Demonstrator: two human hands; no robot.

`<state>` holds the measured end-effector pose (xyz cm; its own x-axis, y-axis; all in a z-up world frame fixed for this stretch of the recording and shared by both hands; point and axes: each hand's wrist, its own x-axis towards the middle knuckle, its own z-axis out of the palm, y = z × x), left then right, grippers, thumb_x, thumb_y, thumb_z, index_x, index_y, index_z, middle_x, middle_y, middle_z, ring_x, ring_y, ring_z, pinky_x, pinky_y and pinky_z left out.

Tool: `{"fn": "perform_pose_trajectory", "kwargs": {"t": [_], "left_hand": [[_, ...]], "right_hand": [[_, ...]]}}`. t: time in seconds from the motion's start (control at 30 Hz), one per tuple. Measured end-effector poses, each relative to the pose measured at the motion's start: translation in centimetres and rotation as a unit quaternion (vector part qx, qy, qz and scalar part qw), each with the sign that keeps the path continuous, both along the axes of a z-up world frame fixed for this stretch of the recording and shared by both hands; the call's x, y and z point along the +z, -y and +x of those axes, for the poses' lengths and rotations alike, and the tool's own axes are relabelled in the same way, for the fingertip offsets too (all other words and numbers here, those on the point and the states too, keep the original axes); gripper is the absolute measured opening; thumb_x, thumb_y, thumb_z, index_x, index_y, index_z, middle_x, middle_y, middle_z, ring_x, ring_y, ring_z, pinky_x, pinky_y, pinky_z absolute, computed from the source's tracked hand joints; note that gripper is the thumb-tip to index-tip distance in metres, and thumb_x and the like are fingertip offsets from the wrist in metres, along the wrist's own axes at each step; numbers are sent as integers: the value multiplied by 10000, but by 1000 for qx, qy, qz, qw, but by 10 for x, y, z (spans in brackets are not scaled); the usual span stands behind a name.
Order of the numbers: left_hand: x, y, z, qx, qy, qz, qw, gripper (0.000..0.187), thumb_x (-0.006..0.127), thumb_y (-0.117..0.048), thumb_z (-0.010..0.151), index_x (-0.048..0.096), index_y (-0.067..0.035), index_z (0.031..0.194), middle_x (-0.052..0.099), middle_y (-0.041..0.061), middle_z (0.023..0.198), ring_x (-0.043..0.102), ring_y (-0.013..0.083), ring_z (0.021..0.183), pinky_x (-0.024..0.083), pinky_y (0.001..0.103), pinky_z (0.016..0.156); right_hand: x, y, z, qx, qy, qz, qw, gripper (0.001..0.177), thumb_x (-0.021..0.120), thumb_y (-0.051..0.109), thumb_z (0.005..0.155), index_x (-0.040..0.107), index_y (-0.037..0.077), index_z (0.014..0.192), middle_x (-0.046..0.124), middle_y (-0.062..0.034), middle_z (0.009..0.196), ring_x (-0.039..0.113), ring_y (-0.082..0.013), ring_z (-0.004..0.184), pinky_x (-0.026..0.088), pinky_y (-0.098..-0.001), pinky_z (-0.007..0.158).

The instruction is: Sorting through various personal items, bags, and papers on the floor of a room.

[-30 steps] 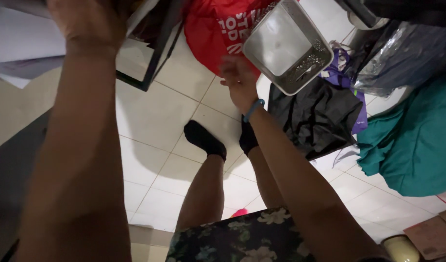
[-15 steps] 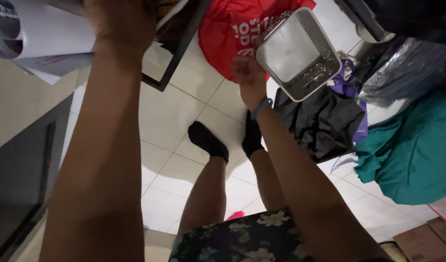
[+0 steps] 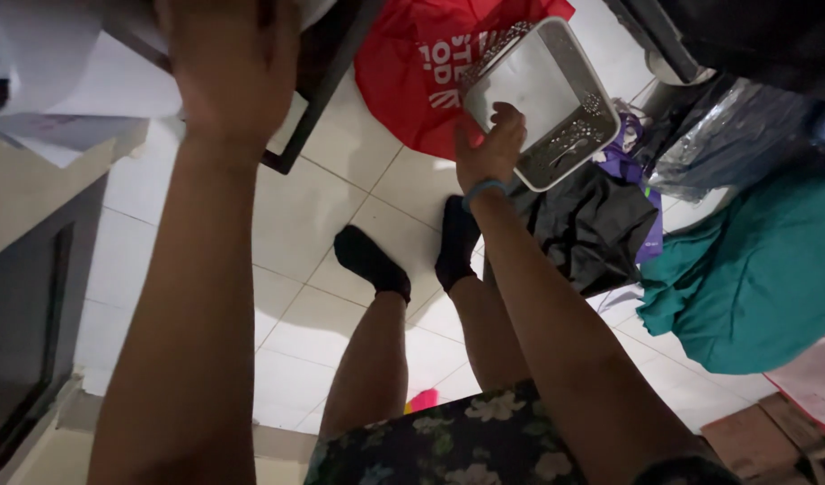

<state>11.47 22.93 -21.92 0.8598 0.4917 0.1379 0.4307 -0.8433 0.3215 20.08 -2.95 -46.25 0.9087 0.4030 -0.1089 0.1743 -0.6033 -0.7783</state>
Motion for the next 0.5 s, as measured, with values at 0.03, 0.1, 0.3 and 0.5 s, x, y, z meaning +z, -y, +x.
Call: {"fn": "perform_pose_trajectory", "kwargs": {"t": [0.03, 0.1, 0.3, 0.5], "left_hand": [[-4, 8, -5, -15, 44, 28, 999, 198, 724, -199, 1103, 696, -32, 1205, 675, 189, 1128, 620, 399, 1074, 469, 486, 979], [-8, 22, -11, -31, 87, 57, 994, 241, 716, -177, 1102, 658, -11, 1268, 648, 205, 1200, 606, 406, 1119, 470, 493, 1017], [-3, 45, -26, -26, 31, -27, 999, 386, 672, -194, 1112, 528, -53, 1442, 509, 179, 1471, 454, 422, 1367, 378, 566, 1144], [-25, 62, -55, 11, 42, -68, 997, 413, 639, -186, 1137, 516, -26, 1498, 497, 149, 1556, 471, 372, 1461, 350, 553, 1240]], "right_hand": [[0, 1, 1, -12, 5, -39, 999, 551, 828, 195, 826, 566, 44, 1287, 608, -128, 1162, 579, -317, 1106, 483, -434, 965], [-5, 3, 4, -25, 9, -78, 997, 639, 867, 285, 808, 536, 30, 1292, 588, -146, 1173, 560, -339, 1125, 459, -464, 967], [-53, 35, 11, 132, 70, -246, 958, 297, 661, 349, 963, 672, 212, 1227, 689, -89, 1158, 664, -339, 1047, 534, -526, 799], [-12, 43, 13, 207, 74, -176, 960, 336, 548, 196, 961, 695, 210, 1262, 730, -125, 1061, 699, -397, 880, 562, -523, 692]]}}
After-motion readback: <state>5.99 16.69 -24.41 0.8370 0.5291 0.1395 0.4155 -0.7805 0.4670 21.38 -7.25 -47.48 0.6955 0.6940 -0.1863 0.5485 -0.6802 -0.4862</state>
